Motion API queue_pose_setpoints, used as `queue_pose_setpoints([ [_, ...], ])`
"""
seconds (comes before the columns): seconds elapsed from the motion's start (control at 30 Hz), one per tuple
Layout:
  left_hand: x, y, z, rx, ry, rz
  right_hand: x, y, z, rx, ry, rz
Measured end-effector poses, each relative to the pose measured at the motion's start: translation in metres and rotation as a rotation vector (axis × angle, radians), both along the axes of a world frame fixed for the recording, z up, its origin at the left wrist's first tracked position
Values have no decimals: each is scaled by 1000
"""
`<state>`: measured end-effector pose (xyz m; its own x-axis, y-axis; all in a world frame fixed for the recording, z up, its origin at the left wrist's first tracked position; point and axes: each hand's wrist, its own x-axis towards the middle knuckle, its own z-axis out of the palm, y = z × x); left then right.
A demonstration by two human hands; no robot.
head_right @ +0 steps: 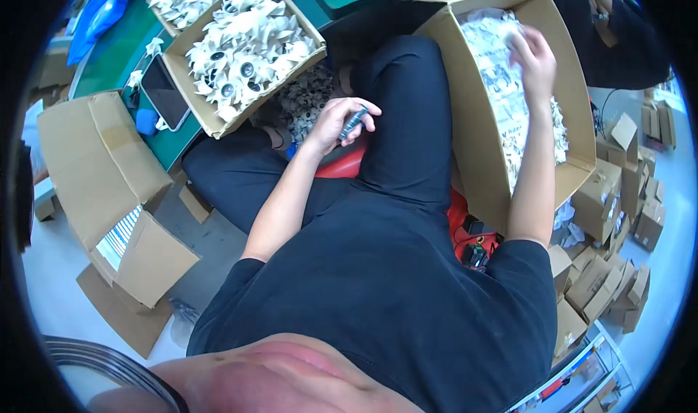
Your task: Sorting and packing small white electronic components from bulk containers into smaller boxes at a manual workstation.
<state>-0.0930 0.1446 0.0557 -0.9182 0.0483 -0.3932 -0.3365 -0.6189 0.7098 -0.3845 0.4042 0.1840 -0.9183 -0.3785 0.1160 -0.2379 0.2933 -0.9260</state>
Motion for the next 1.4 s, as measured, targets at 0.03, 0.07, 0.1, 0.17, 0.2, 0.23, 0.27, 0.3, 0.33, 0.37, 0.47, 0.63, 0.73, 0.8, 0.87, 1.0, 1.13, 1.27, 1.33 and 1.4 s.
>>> queue_pose_setpoints([
  [0.03,-3,1,0,-2,8,3,2,-35,11,-103,-36,112],
  [0.07,-4,2,0,-4,8,-3,3,-68,16,-150,-96,219],
  [0.1,-6,3,0,-3,10,-10,4,-100,21,-194,-154,326],
  [0.17,3,-1,-3,-16,0,25,25,-180,32,-208,-343,317],
  [0.2,2,0,-3,-21,-1,23,23,-194,33,-206,-330,322],
  [0.23,1,0,-4,-26,-3,21,20,-206,33,-205,-374,326],
  [0.27,3,-3,-5,-32,-11,28,18,-219,30,-203,-424,338],
  [0.3,4,-6,-3,-32,-8,43,19,-230,30,-200,-478,352],
  [0.33,6,-9,-2,-39,-18,46,19,-235,33,-196,-478,366],
  [0.37,7,-10,0,-41,-28,44,20,-236,42,-77,-475,355],
  [0.47,9,-14,-1,-32,-34,51,17,-238,60,163,-471,325],
  [0.63,11,-14,-4,-34,-31,44,6,-243,61,341,-264,377],
  [0.73,8,-11,-5,-45,-38,36,1,-240,55,342,-185,378],
  [0.8,5,-13,-5,-62,-42,40,-4,-241,47,-103,-415,827],
  [0.87,6,-12,-6,-77,-54,41,3,-244,54,-344,-520,1053],
  [1.0,8,-12,-15,-112,-85,47,15,-239,71,443,-256,312],
  [1.13,21,-13,-21,-131,-128,60,-25,-242,24,299,-102,396],
  [1.27,19,-9,-24,-154,-171,56,-118,-277,-64,539,680,228],
  [1.33,-3,6,-24,-168,-121,-31,-204,-223,-88,718,1078,49],
  [1.4,5,3,-29,-167,-152,0,-186,-232,-98,696,1125,123],
])
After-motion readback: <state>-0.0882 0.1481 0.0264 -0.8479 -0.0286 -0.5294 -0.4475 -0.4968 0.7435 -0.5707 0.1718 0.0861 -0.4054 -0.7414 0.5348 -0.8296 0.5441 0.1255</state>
